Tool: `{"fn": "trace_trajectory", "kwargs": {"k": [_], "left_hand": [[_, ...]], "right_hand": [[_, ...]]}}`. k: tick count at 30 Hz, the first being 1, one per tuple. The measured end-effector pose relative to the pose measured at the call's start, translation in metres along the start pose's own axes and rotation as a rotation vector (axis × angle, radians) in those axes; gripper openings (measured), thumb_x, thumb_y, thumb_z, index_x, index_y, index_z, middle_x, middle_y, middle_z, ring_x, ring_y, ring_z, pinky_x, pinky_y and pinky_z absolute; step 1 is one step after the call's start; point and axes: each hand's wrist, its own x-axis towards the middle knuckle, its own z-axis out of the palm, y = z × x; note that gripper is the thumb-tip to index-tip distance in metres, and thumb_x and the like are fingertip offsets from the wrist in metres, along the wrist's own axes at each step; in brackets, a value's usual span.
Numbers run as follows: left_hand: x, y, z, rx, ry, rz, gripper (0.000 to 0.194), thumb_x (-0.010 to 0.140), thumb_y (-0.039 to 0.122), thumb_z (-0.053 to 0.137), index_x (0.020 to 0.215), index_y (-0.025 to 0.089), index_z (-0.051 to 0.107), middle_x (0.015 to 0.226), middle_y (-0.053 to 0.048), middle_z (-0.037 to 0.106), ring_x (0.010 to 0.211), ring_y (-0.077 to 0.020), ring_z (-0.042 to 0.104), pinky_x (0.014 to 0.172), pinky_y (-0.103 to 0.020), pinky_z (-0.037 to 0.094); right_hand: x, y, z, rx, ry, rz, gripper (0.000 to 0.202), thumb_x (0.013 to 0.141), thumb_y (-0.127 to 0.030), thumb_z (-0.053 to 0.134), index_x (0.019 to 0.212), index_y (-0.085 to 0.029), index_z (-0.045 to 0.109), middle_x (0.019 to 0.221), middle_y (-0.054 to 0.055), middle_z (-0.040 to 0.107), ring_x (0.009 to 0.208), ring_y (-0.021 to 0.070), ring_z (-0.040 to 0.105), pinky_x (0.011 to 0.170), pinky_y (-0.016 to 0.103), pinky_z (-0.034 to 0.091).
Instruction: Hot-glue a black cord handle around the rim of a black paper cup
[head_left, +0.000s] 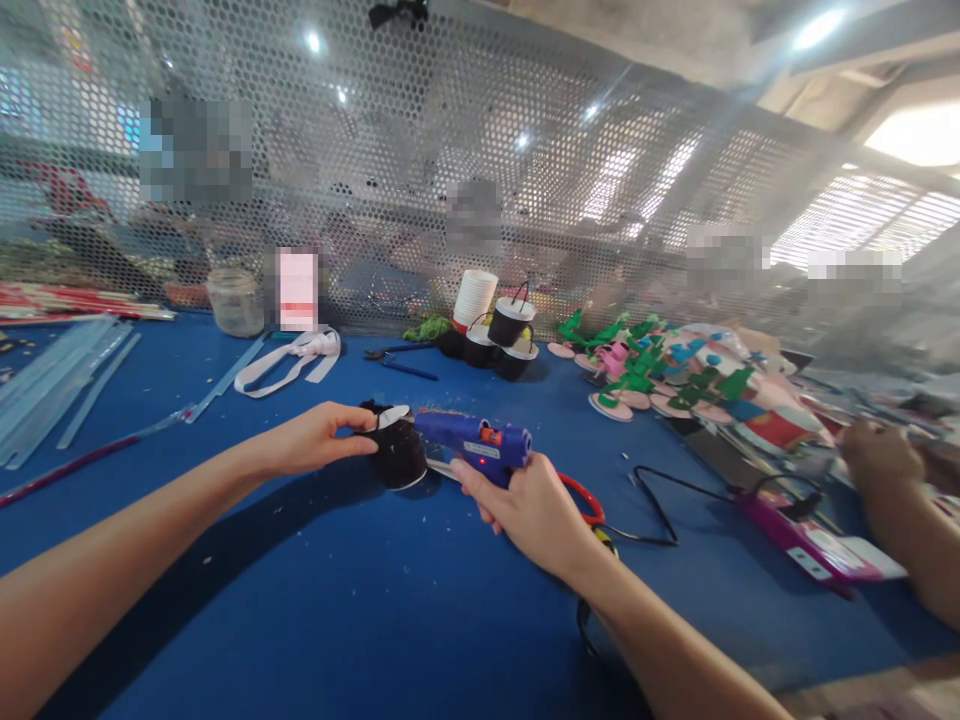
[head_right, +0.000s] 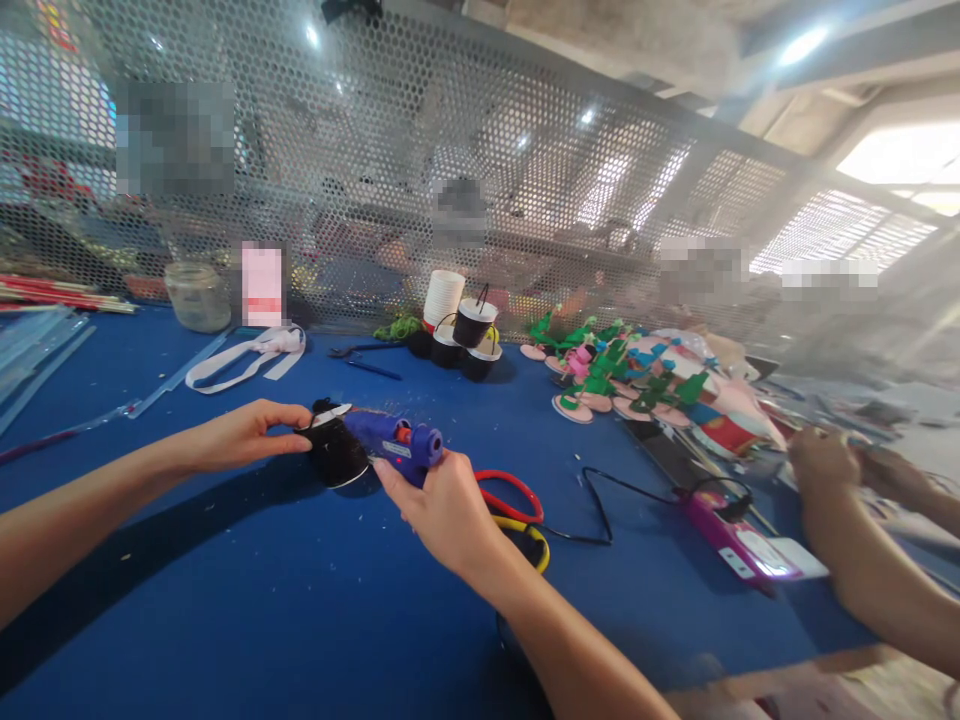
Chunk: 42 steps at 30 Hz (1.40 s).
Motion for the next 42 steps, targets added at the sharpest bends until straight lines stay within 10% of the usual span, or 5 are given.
{"fn": "trace_trajectory", "kwargs": {"k": [42], "left_hand": [[0.0,0.001,0.004,0.058,0.073,0.014,0.024,0.076,0.032,0.045,0.07,0.012,0.056,0.062,0.003,0.048,0.061,-0.0092,0.041,0.057,-0.018,0.032]], "right_hand": [[-0.005,-0.002,0.009,-0.024,0.059,-0.057,0.024,0.07,-0.038,0.053,0.058,-0.016,0.051,0.038,-0.005,0.045,0.033,0.0088,0.042,0.033,0.021,0.037]]}}
